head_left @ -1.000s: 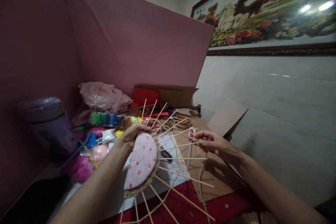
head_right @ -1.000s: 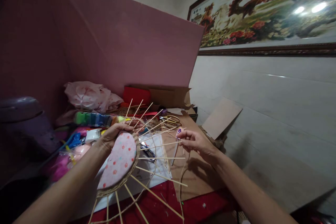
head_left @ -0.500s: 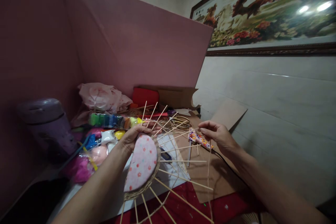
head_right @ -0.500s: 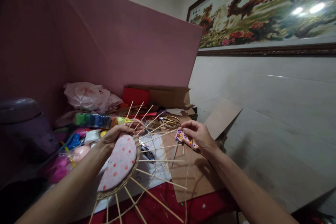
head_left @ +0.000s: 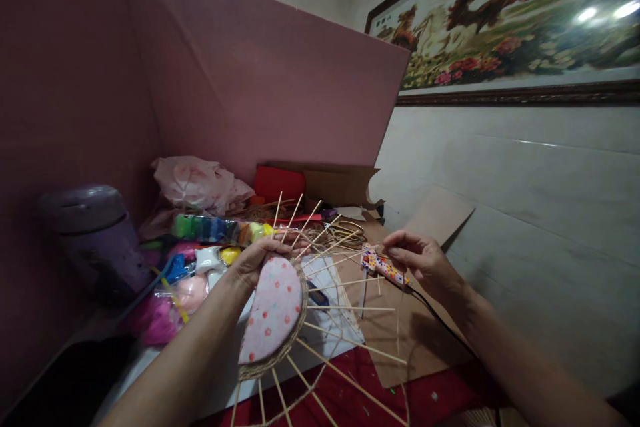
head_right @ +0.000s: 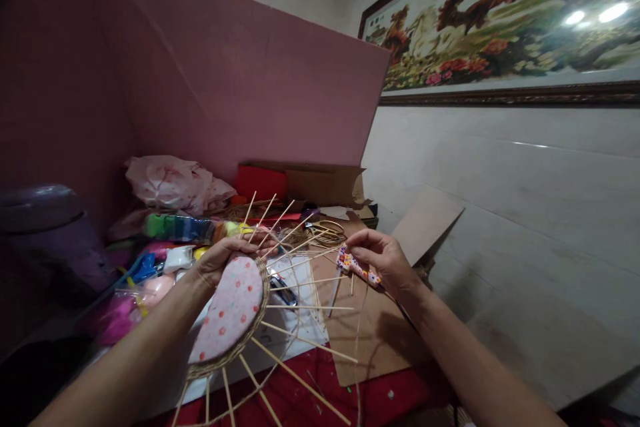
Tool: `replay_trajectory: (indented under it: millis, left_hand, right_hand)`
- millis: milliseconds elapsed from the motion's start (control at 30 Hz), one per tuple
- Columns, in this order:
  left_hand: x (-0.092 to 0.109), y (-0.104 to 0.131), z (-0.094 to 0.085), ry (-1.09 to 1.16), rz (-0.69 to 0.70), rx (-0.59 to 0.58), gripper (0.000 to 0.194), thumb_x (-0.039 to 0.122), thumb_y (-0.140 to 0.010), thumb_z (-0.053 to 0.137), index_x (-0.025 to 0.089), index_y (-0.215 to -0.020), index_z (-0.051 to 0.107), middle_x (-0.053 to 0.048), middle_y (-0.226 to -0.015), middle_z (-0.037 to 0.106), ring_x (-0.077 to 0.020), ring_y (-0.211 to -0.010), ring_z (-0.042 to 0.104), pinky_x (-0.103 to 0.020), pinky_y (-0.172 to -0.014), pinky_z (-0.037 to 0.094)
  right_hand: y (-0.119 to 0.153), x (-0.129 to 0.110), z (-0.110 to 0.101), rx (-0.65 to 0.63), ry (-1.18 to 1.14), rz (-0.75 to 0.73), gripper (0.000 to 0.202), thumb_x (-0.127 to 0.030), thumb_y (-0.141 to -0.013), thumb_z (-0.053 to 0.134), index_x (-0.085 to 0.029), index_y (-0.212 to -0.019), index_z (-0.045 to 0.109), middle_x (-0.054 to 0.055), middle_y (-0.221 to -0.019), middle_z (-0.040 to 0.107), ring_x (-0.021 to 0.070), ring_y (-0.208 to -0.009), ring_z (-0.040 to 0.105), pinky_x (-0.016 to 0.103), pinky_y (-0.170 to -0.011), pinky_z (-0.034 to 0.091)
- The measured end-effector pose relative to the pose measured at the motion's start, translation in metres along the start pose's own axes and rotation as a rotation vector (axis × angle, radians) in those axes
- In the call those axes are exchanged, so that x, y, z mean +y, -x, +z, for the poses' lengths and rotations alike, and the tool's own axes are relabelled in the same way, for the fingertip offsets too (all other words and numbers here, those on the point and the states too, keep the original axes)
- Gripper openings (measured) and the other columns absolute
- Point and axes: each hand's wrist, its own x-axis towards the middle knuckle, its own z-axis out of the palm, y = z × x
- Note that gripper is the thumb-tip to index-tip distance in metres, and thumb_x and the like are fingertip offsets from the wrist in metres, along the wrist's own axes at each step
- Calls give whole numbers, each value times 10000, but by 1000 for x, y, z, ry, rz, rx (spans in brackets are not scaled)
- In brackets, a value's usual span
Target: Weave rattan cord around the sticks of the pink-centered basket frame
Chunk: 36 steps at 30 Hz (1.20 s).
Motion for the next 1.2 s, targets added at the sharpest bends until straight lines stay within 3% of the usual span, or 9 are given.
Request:
replay_trajectory:
  millis: [167, 367, 633, 733, 967, 1200]
  left_hand:
    - [-1, 0, -1, 6, 29, -13, 384, -64, -619, 511, 73, -959, 624, -128, -955, 695, -232, -948, 631, -310, -823, 497]
    - [0, 0, -2, -12, 36, -19, 379, -59, -620, 519, 68, -963, 620, -139, -945, 695, -238, -944, 633, -324, -834, 492]
    - [-1, -1, -2, -12, 22, -23, 377, -63, -622, 510, 47, -968, 613, -151, -950, 690, -240, -926, 636, -302, -777, 508]
    - [-1, 0, 0, 3, 40, -10, 386, -70, -619, 494, 47, -967, 614, -156, -931, 694, -239, -878, 652, -310, -752, 516]
    - [1, 5, 10, 32, 29, 25, 375, -79, -620, 467, 62, -927, 630, -141, -872, 705, -227, -845, 661, -273, -672, 532]
    - [1, 5, 11, 32, 39, 45, 384, -82, -619, 460, 61, -930, 634, -152, -854, 705, -251, -853, 661, -285, -654, 542]
  right_hand:
    - [4, 1, -6, -85, 27, 36, 169, -310, -569, 737, -210, -675, 653, 5, -601, 601, 97, -469, 436, 232, -415, 298]
    - [7, 16, -14, -260, 62, 180, 202, -322, -656, 706, -177, -793, 684, 1, -603, 585, 56, -440, 346, 210, -413, 203]
    - [5, 41, -16, -182, -128, 240, 216, -320, -648, 732, -187, -812, 688, -2, -650, 575, 47, -468, 352, 200, -424, 196]
    - [7, 54, -13, -237, -117, 303, 232, -320, -627, 747, -181, -800, 681, -47, -545, 497, 36, -424, 294, 194, -411, 176]
    - [24, 57, 13, -347, 74, 272, 160, -262, -602, 743, -156, -717, 711, 38, -726, 627, 128, -631, 522, 253, -590, 386]
    - [30, 58, 19, -431, 100, 221, 102, -240, -634, 712, -159, -696, 701, 21, -707, 617, 126, -662, 529, 237, -615, 383]
